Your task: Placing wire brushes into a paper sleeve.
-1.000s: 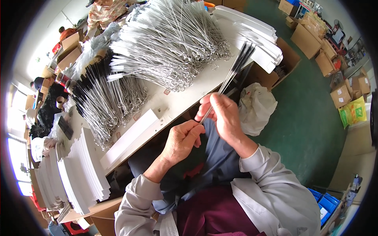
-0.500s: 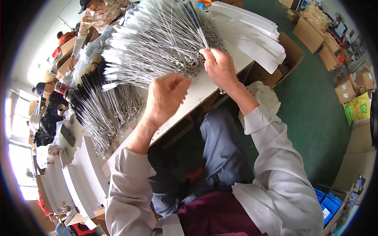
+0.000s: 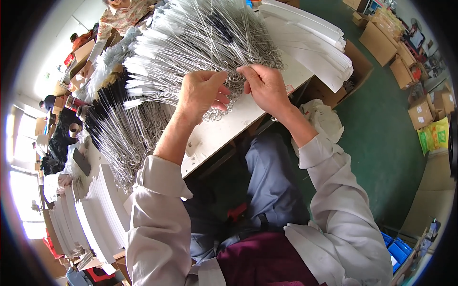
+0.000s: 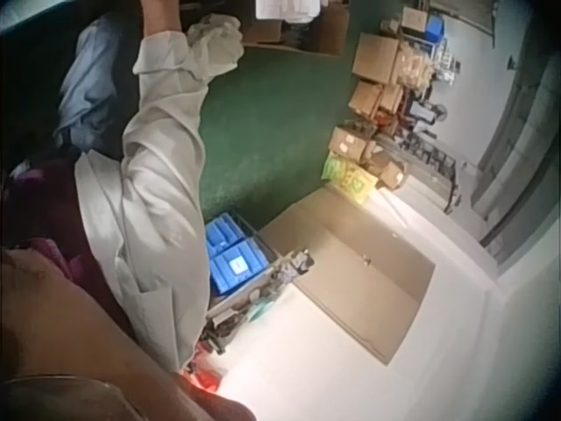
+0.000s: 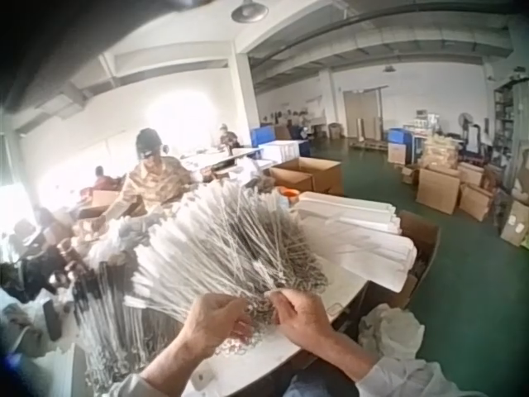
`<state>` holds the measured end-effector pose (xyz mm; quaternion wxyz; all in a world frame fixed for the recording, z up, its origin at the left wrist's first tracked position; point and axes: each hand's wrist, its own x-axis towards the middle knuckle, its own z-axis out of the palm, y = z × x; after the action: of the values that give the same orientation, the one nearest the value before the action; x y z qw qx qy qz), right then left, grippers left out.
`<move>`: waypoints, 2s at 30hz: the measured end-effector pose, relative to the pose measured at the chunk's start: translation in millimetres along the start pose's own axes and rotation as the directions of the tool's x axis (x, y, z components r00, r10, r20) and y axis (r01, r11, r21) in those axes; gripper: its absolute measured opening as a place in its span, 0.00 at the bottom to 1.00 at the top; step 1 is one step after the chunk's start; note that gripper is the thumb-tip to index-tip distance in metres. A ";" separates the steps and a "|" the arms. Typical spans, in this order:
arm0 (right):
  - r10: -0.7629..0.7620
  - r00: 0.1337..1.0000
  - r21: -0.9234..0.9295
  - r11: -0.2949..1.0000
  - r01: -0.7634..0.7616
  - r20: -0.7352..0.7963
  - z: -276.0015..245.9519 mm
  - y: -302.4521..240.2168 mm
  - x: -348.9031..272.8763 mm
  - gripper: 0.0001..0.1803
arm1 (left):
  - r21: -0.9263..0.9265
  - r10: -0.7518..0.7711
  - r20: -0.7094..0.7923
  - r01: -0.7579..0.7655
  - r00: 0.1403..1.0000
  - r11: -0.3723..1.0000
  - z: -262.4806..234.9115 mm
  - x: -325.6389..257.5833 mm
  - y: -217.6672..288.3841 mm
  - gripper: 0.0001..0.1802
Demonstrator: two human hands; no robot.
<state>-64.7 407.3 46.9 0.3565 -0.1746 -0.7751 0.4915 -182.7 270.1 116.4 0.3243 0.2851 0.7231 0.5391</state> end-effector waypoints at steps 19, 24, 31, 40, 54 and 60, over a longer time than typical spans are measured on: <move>-0.129 0.988 0.157 0.981 0.115 0.082 12.0 -25.3 -25.3 0.16 | -0.260 -0.085 0.036 0.092 0.996 0.961 -4.5 -6.4 -13.5 0.19; -0.215 0.958 0.194 0.965 0.179 0.188 23.0 -48.1 -37.2 0.15 | -0.423 -0.024 -0.045 0.002 0.999 0.906 -15.1 -12.7 -26.2 0.14; 0.074 0.955 0.296 0.941 -0.162 0.287 13.0 -47.6 -4.5 0.18 | -0.464 -0.001 -0.225 -0.106 0.974 0.880 -27.1 -46.0 -23.7 0.15; 0.257 0.871 0.600 0.642 -0.477 0.418 58.2 -37.9 63.7 0.18 | -0.283 0.231 -0.331 -0.330 0.915 0.900 -53.6 -91.9 -8.4 0.18; -0.265 0.961 0.290 0.928 0.232 0.077 13.4 -87.0 -7.1 0.18 | -0.202 -0.014 -0.094 -0.006 0.996 0.979 -114.6 -218.1 -55.6 0.19; -0.542 0.680 0.072 0.805 0.589 0.494 56.2 -121.1 -62.1 0.10 | 0.025 -0.250 0.259 0.252 0.933 0.967 -117.3 -229.4 -58.9 0.15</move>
<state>-53.2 277.7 115.9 0.2732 0.1879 -0.8769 0.3480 -133.6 10.5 121.1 0.4837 0.2571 0.7026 0.4542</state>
